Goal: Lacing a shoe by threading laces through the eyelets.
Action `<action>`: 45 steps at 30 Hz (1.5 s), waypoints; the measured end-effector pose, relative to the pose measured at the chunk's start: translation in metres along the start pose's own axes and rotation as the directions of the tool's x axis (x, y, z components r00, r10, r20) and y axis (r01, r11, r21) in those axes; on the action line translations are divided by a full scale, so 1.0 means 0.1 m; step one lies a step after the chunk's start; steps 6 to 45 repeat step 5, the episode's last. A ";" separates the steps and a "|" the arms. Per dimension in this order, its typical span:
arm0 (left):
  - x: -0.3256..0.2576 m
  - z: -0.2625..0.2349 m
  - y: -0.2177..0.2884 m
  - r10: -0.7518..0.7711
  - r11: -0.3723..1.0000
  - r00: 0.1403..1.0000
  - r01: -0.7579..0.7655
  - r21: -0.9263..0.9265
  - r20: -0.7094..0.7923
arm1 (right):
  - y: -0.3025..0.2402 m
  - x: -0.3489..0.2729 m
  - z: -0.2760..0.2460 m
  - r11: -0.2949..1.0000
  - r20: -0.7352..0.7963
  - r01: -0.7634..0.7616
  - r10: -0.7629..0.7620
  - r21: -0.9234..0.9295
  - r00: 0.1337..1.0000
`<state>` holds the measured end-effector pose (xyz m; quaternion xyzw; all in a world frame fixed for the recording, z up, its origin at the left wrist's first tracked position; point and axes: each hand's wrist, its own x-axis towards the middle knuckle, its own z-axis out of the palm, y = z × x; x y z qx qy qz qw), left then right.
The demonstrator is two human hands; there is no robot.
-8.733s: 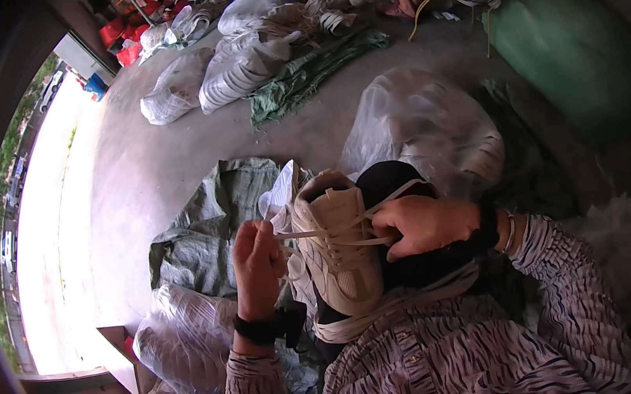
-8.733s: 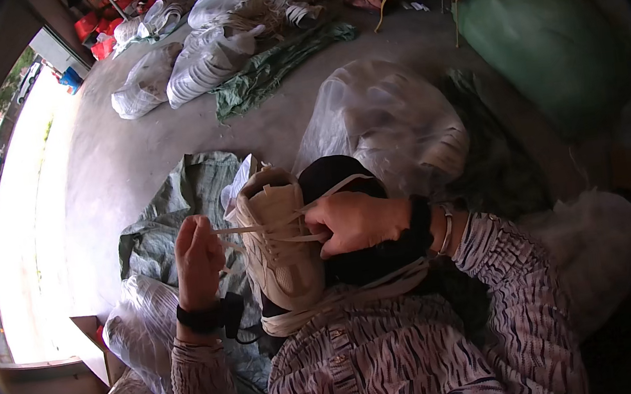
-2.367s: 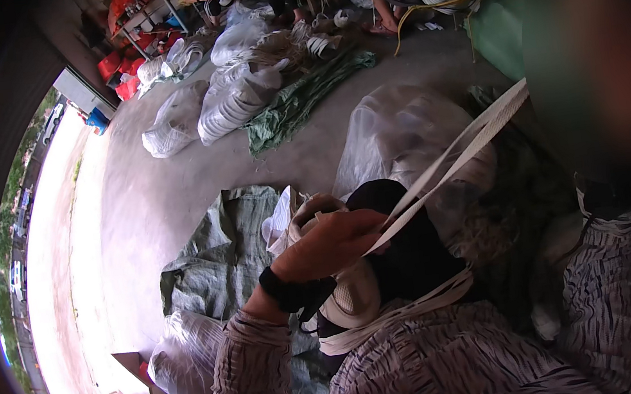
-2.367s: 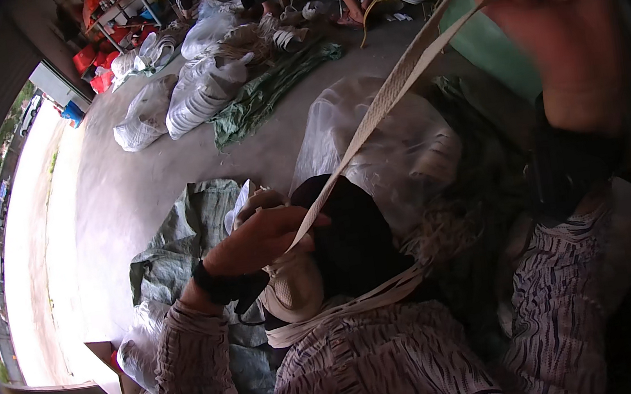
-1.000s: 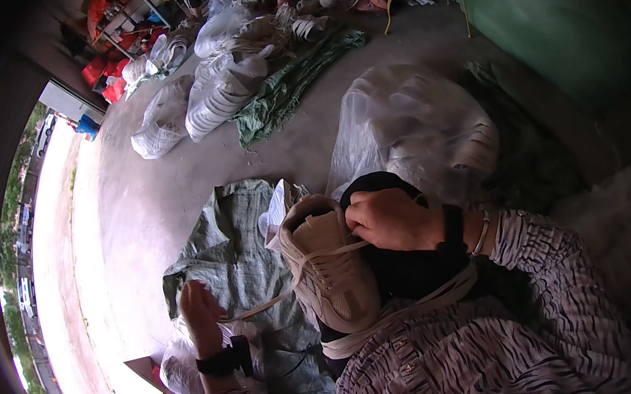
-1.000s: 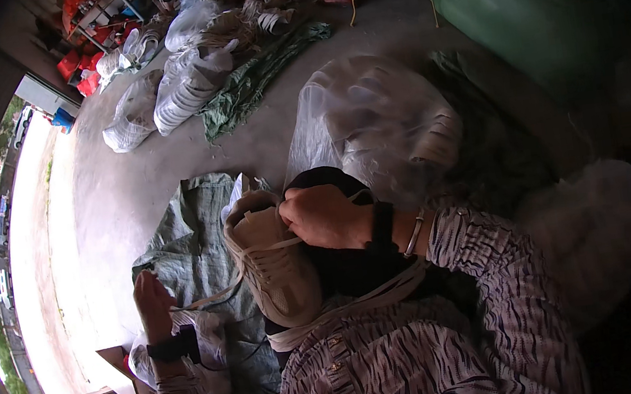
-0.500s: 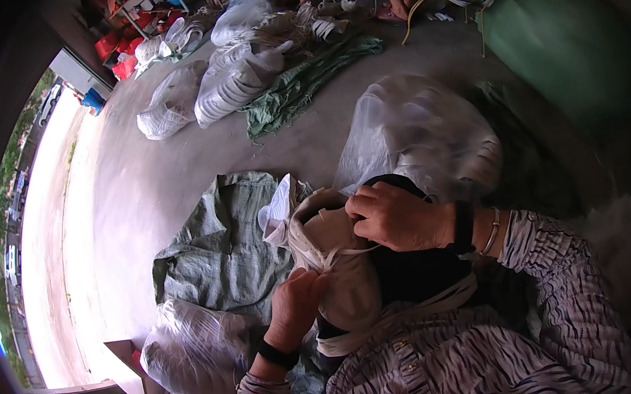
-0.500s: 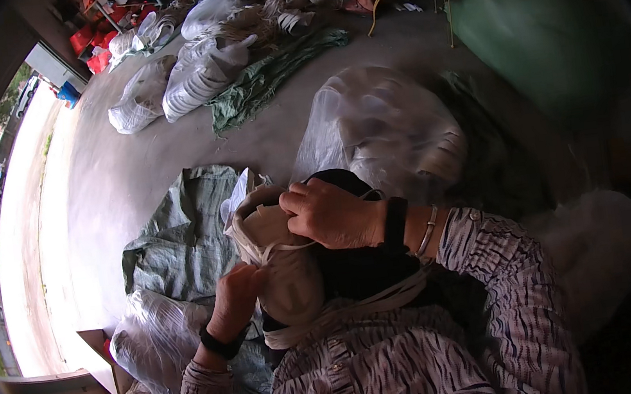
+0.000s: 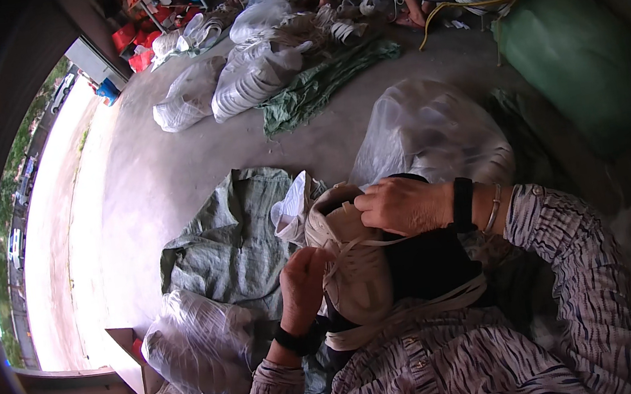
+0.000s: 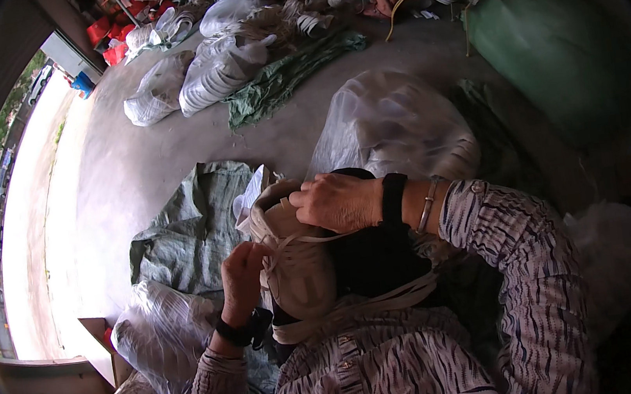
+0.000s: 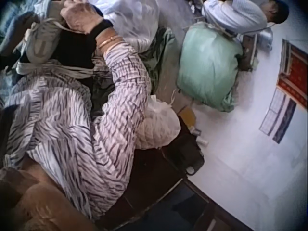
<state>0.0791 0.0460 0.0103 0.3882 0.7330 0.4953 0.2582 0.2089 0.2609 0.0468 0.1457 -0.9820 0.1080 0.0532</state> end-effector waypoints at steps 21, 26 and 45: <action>0.01 0.02 0.02 -0.019 0.998 1.000 0.020 -0.064 0.005 | -0.01 -0.01 -0.10 0.987 0.137 -0.078 0.059 0.137 0.989; 0.01 0.02 0.02 -0.019 0.998 1.000 0.020 -0.064 0.005 | -0.01 -0.01 -0.10 0.987 0.137 -0.078 0.059 0.137 0.989; 0.01 0.02 0.02 -0.019 0.998 1.000 0.020 -0.064 0.005 | -0.01 -0.01 -0.10 0.987 0.137 -0.078 0.059 0.137 0.989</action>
